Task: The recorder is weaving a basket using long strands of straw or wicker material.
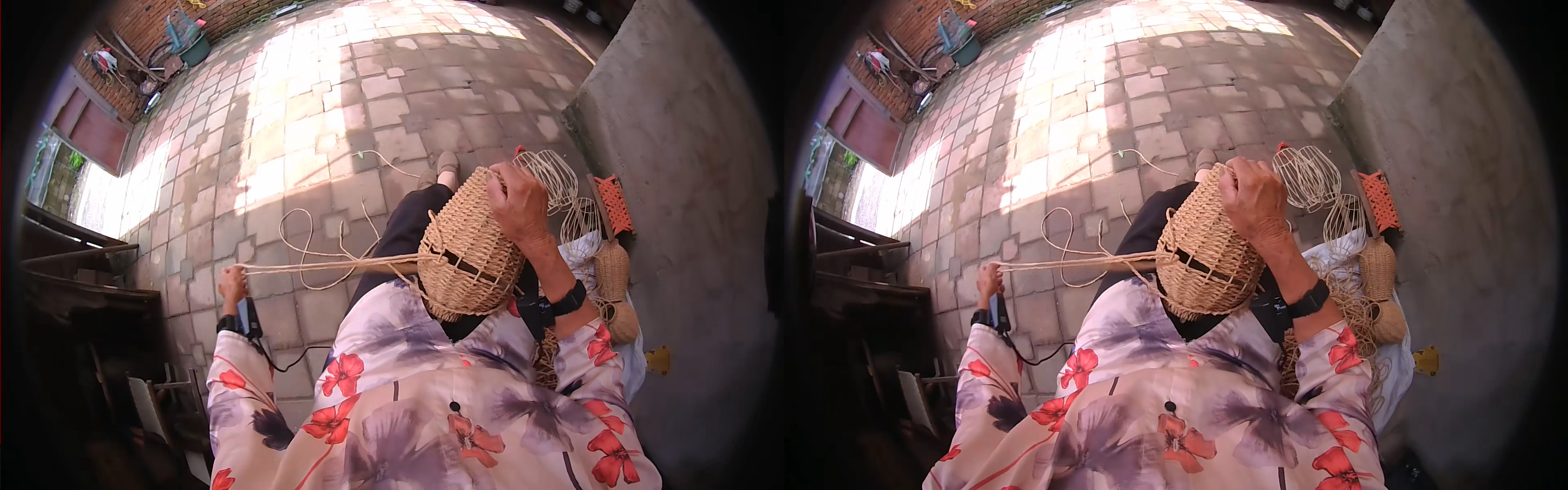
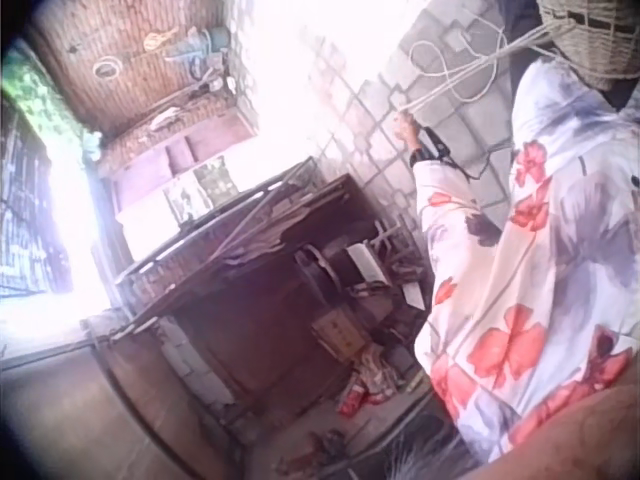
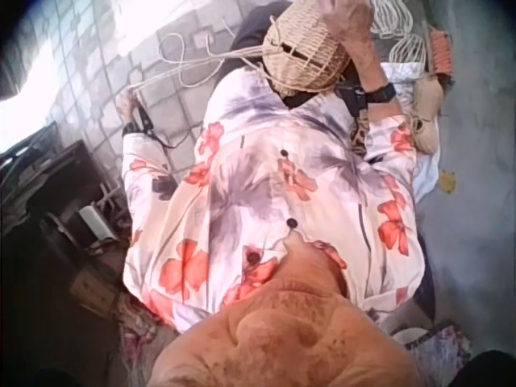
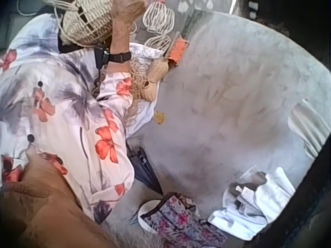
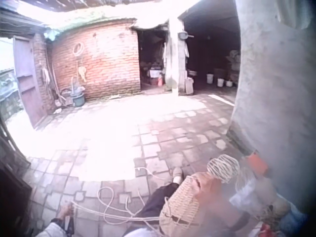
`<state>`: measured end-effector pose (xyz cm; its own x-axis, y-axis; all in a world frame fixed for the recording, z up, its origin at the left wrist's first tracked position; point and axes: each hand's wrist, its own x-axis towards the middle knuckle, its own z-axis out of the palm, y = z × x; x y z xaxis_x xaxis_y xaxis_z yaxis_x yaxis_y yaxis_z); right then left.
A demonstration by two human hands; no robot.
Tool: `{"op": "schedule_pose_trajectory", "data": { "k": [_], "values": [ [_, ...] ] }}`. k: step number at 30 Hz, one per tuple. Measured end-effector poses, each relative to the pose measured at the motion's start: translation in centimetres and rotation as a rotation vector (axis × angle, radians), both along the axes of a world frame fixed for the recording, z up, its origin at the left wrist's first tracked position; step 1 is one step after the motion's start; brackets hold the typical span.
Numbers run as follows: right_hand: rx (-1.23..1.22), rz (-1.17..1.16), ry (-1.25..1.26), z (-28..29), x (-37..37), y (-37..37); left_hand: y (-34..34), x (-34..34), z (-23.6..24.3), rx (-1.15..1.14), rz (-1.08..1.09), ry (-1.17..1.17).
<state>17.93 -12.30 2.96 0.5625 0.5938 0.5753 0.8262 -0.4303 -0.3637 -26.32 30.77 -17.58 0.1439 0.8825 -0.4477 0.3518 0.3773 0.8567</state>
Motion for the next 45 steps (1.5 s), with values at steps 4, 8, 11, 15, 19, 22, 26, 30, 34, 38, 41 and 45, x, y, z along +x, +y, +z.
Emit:
{"op": "schedule_pose_trajectory", "data": {
  "k": [4, 8, 11, 15, 19, 22, 26, 30, 34, 38, 41, 45],
  "values": [
    [-0.050, -0.017, -0.002, 0.2, -0.2, -0.4, 1.0, -7.8, 2.7, -0.009, 0.211, 0.162],
    [-0.003, 0.009, 0.042, 0.4, -0.3, -0.1, 1.2, -14.0, 4.4, 0.039, 0.069, 0.313],
    [-0.011, -0.003, 0.015, 0.5, -0.3, -0.4, -1.5, -8.8, 4.5, 0.253, -0.506, 0.764],
    [0.000, 0.004, 0.016, 1.1, -0.8, -0.2, -8.1, 5.9, 7.8, 0.665, -0.669, 0.537],
    [0.006, 0.019, 0.007, 1.3, -0.9, -0.6, -20.2, 17.8, 15.0, 0.137, -0.870, 0.146],
    [0.049, 0.020, 0.011, 1.2, -1.0, -1.0, -23.2, 20.9, 16.1, 0.282, -0.977, 0.233],
    [0.024, 0.006, -0.013, 1.7, -1.1, -1.0, -21.5, 20.8, 11.5, 0.396, -0.936, 0.417],
    [-0.002, 0.000, -0.021, 1.6, -1.3, -0.9, -19.2, 18.4, 5.7, -0.043, -0.847, 0.340],
    [-0.001, -0.004, -0.019, 1.4, -1.2, -1.2, -20.4, 18.3, 5.7, -0.642, -0.649, -0.070],
    [0.011, -0.003, -0.014, 1.1, -1.0, -1.2, -20.9, 19.0, 3.0, -0.689, -0.587, -0.349],
    [-0.001, 0.004, -0.011, 1.2, -1.2, -1.0, -20.3, 19.5, 2.0, -0.693, -0.560, -0.447],
    [0.005, -0.008, -0.001, 0.8, -0.8, -1.2, -20.3, 19.2, 4.4, -0.696, -0.477, -0.473]
  ]
}}
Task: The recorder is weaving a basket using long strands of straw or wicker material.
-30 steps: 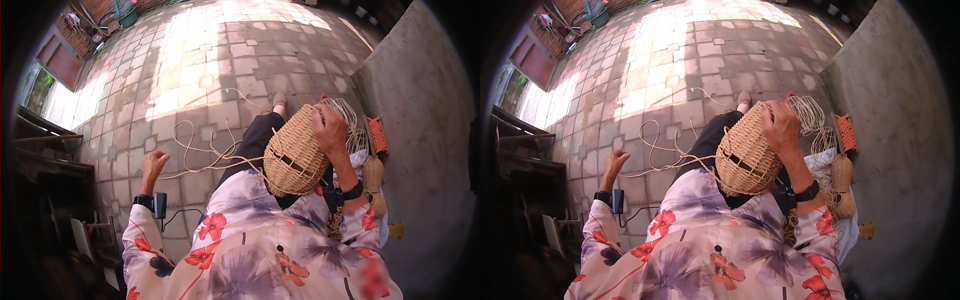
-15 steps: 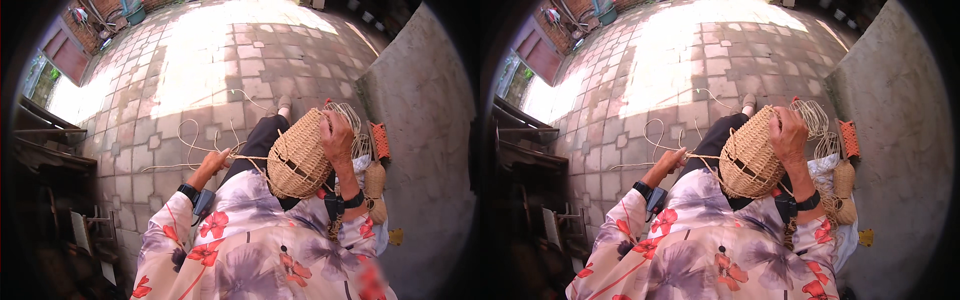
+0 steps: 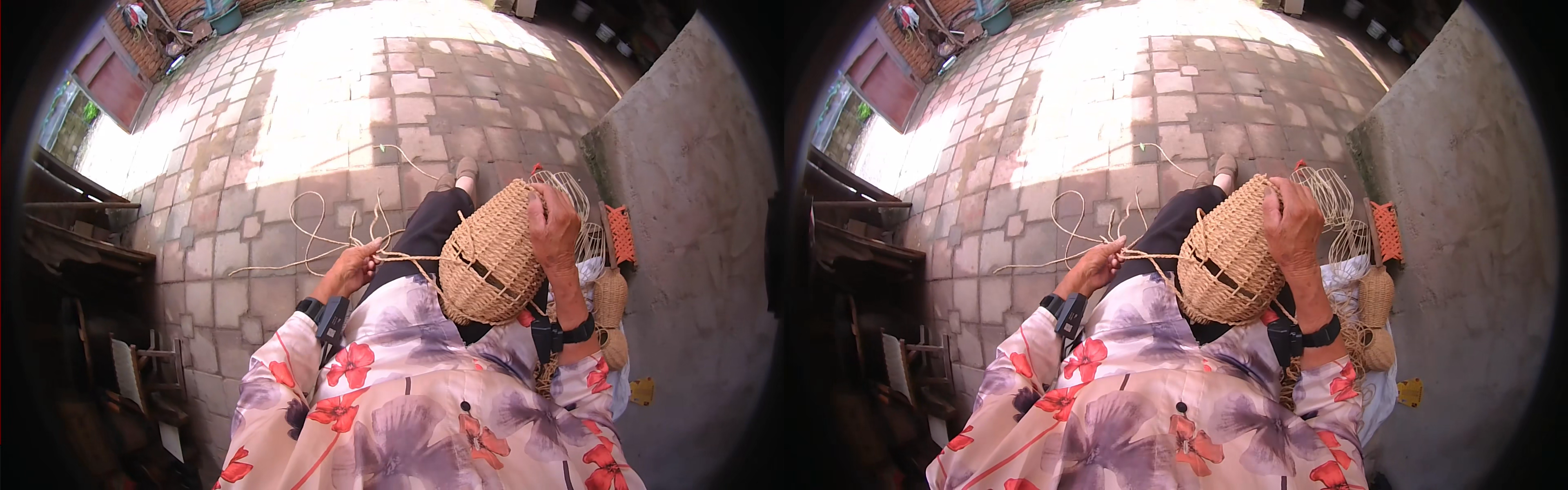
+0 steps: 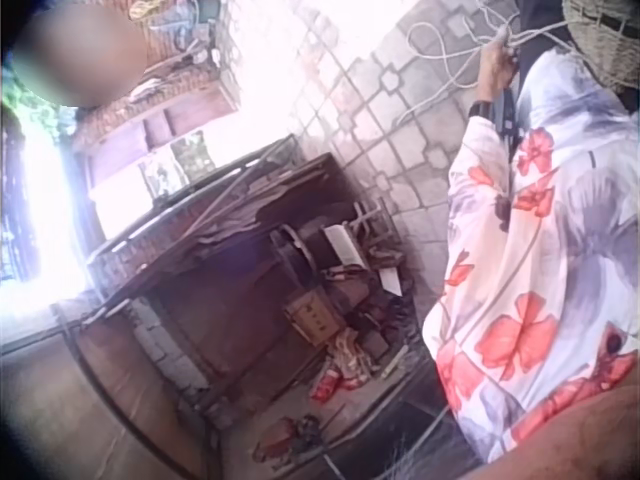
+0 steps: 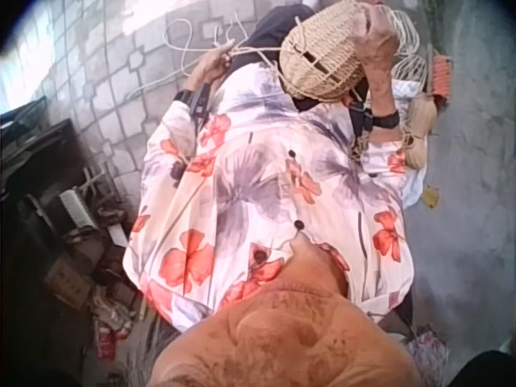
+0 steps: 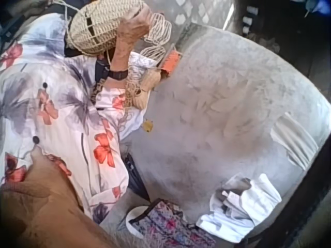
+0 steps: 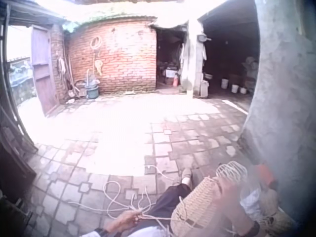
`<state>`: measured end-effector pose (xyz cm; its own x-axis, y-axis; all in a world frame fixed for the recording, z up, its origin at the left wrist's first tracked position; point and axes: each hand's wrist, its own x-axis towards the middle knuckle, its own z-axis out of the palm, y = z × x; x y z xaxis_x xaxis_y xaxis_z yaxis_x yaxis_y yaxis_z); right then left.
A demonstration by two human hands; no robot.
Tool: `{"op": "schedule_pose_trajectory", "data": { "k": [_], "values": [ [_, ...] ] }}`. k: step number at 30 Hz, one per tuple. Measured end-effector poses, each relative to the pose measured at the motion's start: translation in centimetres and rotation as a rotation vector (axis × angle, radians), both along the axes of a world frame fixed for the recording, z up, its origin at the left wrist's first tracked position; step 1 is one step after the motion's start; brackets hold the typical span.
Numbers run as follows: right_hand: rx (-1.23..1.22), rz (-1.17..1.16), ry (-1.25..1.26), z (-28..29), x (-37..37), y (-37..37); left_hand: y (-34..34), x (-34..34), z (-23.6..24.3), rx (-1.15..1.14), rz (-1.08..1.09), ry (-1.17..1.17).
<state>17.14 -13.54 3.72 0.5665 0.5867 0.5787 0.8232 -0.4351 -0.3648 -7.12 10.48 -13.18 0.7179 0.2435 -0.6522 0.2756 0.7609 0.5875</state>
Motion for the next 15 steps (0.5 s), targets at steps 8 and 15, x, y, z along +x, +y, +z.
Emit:
{"op": "schedule_pose_trajectory", "data": {
  "k": [8, 15],
  "values": [
    [0.015, 0.013, -0.025, 0.0, 0.0, 0.1, 3.1, -4.0, 0.5, -0.069, 0.354, -0.160],
    [0.005, 0.009, -0.028, 0.2, -0.2, 0.0, 7.7, -7.2, 2.4, 0.169, 0.580, -0.194]
  ]
}}
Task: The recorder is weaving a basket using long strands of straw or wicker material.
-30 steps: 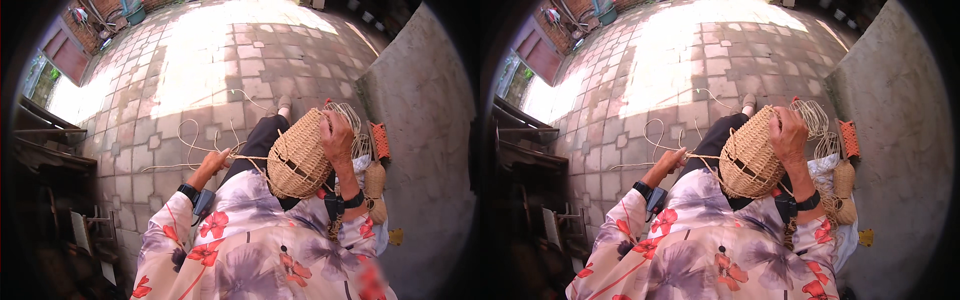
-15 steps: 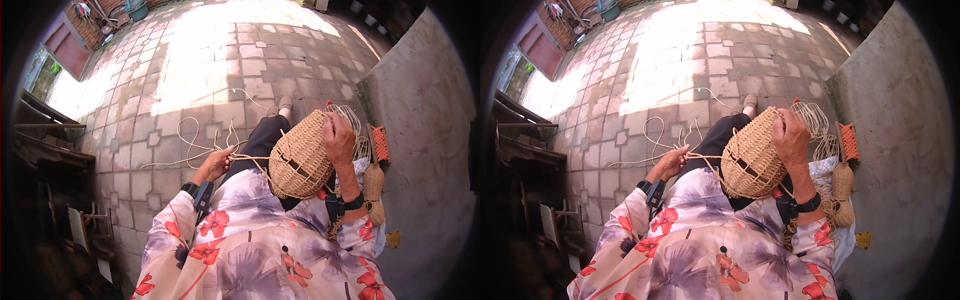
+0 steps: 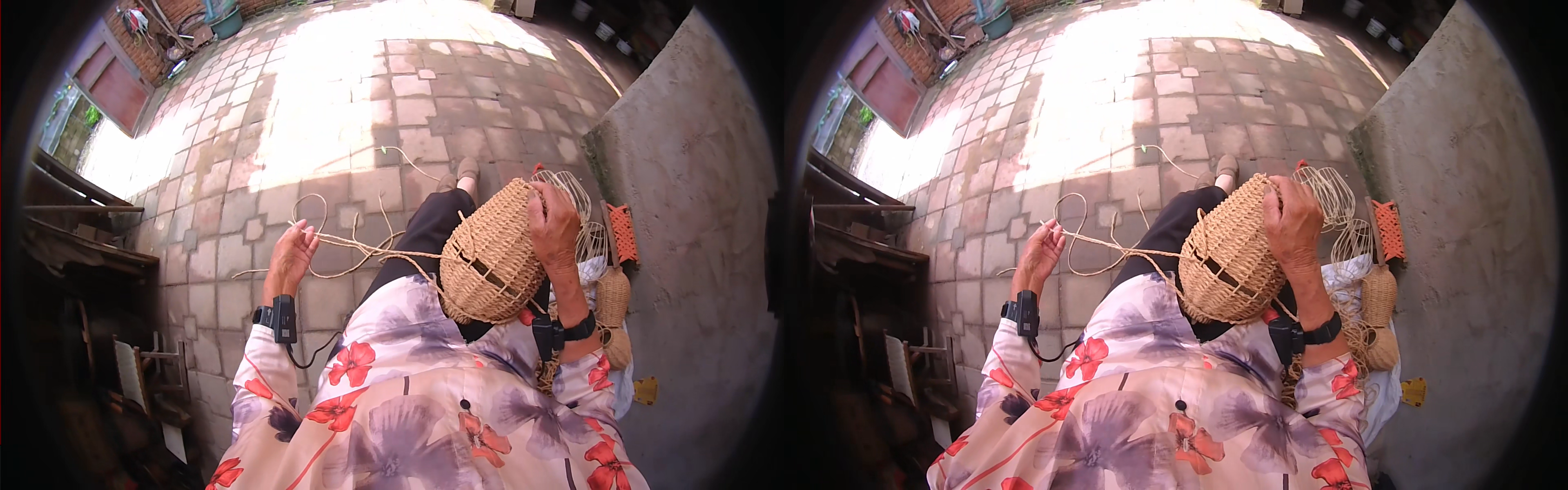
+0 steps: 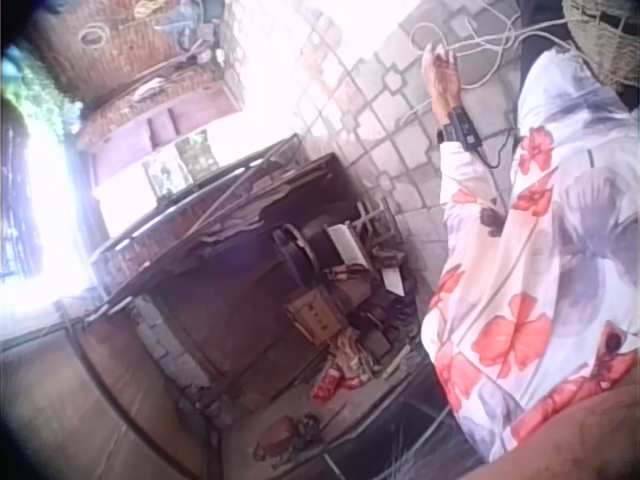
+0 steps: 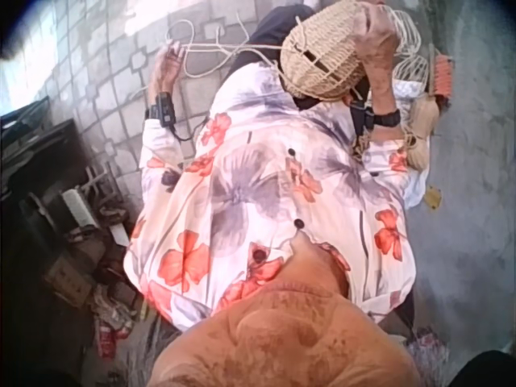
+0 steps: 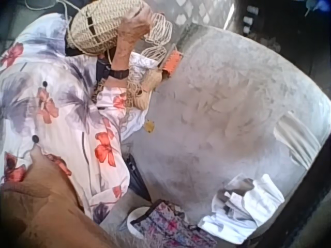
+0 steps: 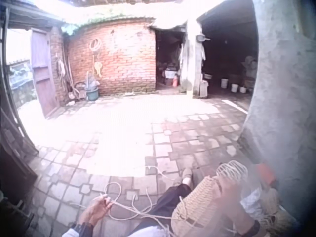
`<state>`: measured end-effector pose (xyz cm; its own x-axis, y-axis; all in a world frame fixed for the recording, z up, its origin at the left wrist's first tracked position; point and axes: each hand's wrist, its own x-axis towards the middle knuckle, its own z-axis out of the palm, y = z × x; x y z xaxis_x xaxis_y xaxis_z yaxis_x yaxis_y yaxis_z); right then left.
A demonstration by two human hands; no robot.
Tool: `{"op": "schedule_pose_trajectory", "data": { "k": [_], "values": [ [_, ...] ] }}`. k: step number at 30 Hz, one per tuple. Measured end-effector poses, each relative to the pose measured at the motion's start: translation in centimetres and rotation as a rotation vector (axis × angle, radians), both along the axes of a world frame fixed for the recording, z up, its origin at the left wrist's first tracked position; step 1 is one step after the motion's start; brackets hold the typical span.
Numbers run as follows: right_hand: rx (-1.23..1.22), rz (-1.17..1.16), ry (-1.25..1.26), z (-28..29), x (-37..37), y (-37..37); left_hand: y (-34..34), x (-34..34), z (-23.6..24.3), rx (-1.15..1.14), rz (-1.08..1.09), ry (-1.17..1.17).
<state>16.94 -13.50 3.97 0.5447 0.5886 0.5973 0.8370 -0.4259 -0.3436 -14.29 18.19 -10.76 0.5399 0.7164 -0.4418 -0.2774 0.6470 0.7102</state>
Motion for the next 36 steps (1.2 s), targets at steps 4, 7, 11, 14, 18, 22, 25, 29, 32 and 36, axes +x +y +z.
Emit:
{"op": "schedule_pose_trajectory", "data": {
  "k": [4, 7, 11, 14, 18, 22, 25, 29, 32, 36],
  "values": [
    [0.008, 0.011, 0.000, -0.2, 0.3, -0.1, -2.7, 3.1, 5.8, 0.110, -0.282, 0.003],
    [0.026, 0.022, 0.011, -0.2, 0.1, -0.1, -6.4, 7.4, 9.8, 0.343, -0.589, 0.118],
    [0.028, 0.004, 0.045, 0.0, -0.1, -0.3, -10.0, 11.8, 12.4, 0.810, -0.848, 0.102],
    [0.029, 0.002, 0.042, 0.1, -0.2, -0.4, -10.8, 13.6, 12.2, 0.658, -0.905, 0.172],
    [0.046, 0.003, 0.054, 0.1, -0.2, -0.5, -12.7, 14.3, 10.8, 0.351, -0.845, 0.269],
    [0.050, 0.004, 0.044, 0.1, -0.2, -0.6, -13.2, 14.2, 9.4, 0.070, -0.856, 0.107],
    [0.057, 0.005, 0.041, 0.1, -0.2, -0.6, -13.4, 14.4, 8.9, 0.081, -0.859, 0.159],
    [0.061, -0.008, 0.044, 0.0, -0.2, -0.7, -13.7, 14.2, 9.8, 0.114, -0.858, 0.182],
    [0.067, -0.013, 0.043, -0.1, -0.3, -0.7, -14.3, 14.2, 10.8, 0.044, -0.792, 0.186],
    [0.067, -0.006, 0.037, 0.0, -0.4, -0.5, -14.5, 14.3, 10.4, 0.238, -0.803, 0.274]
  ]
}}
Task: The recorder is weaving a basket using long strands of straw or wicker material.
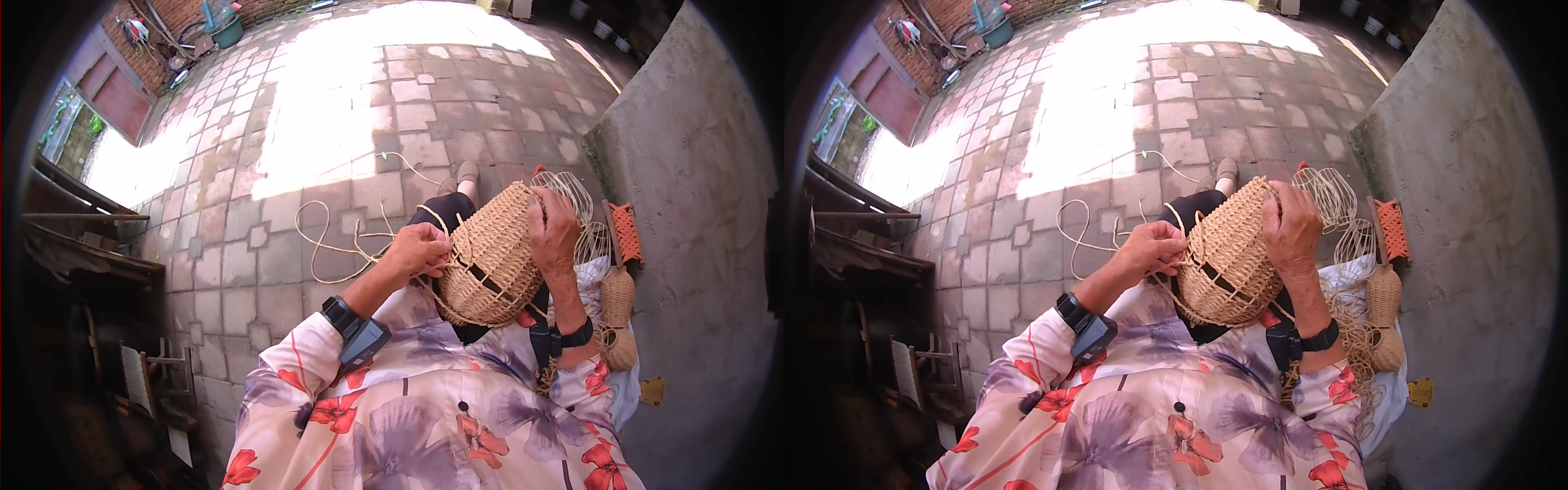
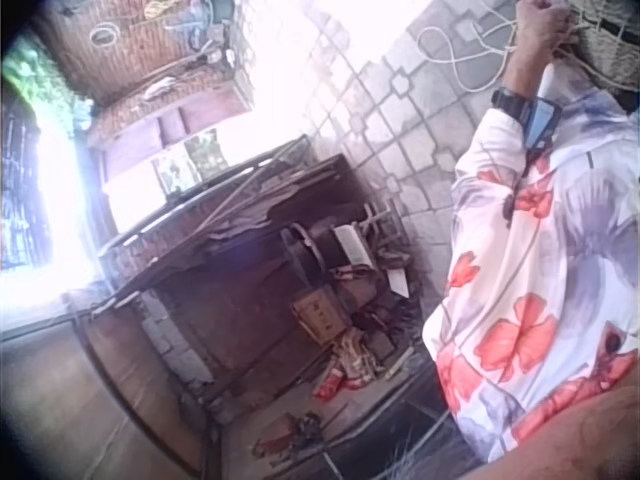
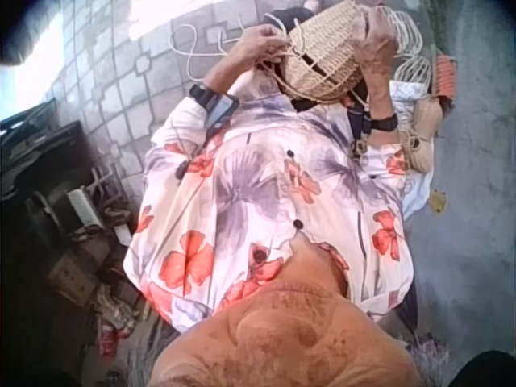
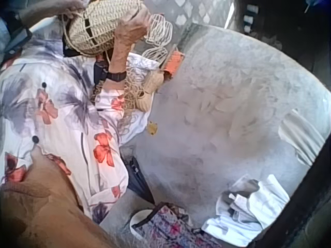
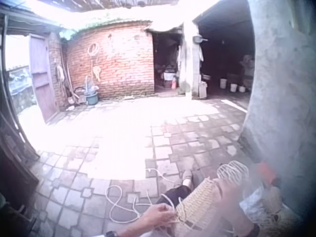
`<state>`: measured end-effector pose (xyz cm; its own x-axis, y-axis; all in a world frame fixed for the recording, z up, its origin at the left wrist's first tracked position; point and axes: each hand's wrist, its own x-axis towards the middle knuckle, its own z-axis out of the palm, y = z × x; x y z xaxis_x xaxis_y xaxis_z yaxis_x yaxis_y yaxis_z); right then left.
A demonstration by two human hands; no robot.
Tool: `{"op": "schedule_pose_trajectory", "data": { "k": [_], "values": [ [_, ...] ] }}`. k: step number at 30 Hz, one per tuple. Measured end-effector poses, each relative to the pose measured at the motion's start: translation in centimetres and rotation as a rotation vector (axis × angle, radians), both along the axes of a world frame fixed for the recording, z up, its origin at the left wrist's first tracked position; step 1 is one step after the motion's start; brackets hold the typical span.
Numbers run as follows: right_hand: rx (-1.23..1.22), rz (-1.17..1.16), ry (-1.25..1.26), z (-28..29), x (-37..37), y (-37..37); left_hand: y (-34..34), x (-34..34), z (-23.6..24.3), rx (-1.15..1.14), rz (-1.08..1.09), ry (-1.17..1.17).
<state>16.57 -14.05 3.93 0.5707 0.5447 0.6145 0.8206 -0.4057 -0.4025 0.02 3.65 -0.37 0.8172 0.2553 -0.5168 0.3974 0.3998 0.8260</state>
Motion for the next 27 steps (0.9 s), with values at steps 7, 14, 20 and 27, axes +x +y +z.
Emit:
{"op": "schedule_pose_trajectory", "data": {
  "k": [7, 14, 20, 27],
  "values": [
    [0.009, -0.001, -0.020, -0.1, 0.1, 0.0, 0.8, 0.2, -0.3, -0.187, -0.005, -0.007],
    [-0.001, -0.009, -0.029, -0.1, 0.1, 0.2, 1.3, 0.4, -0.5, -0.151, -0.054, 0.030],
    [-0.005, -0.012, -0.046, 0.1, 0.0, 0.2, 1.3, 0.1, -1.7, -0.377, -0.022, -0.046],
    [-0.003, -0.018, -0.051, 0.0, 0.0, 0.4, -0.2, 1.6, -0.3, 0.240, -0.140, 0.089]
  ]
}}
